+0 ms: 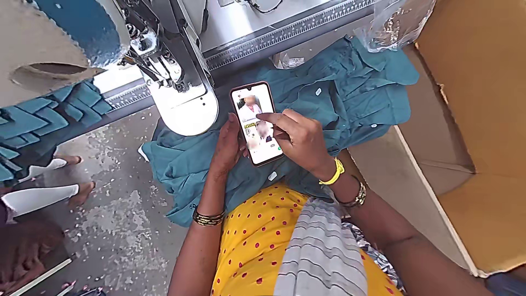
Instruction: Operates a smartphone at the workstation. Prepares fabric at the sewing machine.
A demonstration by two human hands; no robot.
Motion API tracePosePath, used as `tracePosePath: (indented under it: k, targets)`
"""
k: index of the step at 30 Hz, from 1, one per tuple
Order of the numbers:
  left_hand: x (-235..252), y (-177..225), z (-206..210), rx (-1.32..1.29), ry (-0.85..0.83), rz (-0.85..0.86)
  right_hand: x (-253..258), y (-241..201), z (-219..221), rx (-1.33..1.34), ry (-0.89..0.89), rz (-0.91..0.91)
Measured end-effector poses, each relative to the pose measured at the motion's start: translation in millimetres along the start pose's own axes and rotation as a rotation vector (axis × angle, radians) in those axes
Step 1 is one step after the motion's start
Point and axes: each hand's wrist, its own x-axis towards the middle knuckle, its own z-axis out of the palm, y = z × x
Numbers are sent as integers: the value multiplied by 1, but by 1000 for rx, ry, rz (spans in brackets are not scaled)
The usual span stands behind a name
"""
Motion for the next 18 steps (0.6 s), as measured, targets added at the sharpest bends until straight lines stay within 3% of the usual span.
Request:
tracePosePath:
  k: [11,18]
  targets:
    - [0,-1,-1,35,-3,12,-53,-9,7,-15,-65,-134]
    - [0,-1,0,-7,-11,15,-56,-12,12,-28,-82,-129]
